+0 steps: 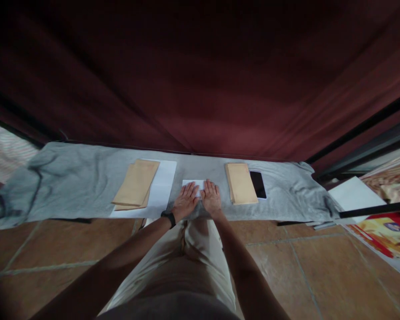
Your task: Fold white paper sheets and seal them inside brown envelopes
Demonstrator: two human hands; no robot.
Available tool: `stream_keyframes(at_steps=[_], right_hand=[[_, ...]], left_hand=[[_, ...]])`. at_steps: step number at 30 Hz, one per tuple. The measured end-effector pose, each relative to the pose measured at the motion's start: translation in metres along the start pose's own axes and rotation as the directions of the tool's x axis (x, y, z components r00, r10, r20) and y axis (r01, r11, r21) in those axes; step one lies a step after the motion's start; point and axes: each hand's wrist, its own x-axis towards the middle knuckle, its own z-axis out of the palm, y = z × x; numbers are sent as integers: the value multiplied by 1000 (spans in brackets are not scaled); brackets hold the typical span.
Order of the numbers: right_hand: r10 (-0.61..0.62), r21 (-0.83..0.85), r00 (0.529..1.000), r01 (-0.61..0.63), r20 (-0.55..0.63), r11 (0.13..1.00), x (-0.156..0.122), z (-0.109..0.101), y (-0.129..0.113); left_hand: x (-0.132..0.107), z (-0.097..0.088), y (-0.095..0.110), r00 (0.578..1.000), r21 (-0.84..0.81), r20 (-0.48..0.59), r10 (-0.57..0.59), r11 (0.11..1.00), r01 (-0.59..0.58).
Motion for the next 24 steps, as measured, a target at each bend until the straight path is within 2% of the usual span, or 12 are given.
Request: stream_keyframes(at_steps=[16, 21, 24], right_hand=[[37, 10, 997, -37, -66, 999, -10, -4, 19], [72, 41, 994, -69, -79, 997, -3, -9, 9], [0, 75, 999, 3, -45, 997, 1, -9, -5]], left_hand=[[-11, 7, -1, 993, 17, -54, -102, 995, 103], [-11, 5, -1, 992, 14, -59, -110, 994, 111], [-11, 4, -1, 993, 14, -55, -100, 995, 101]])
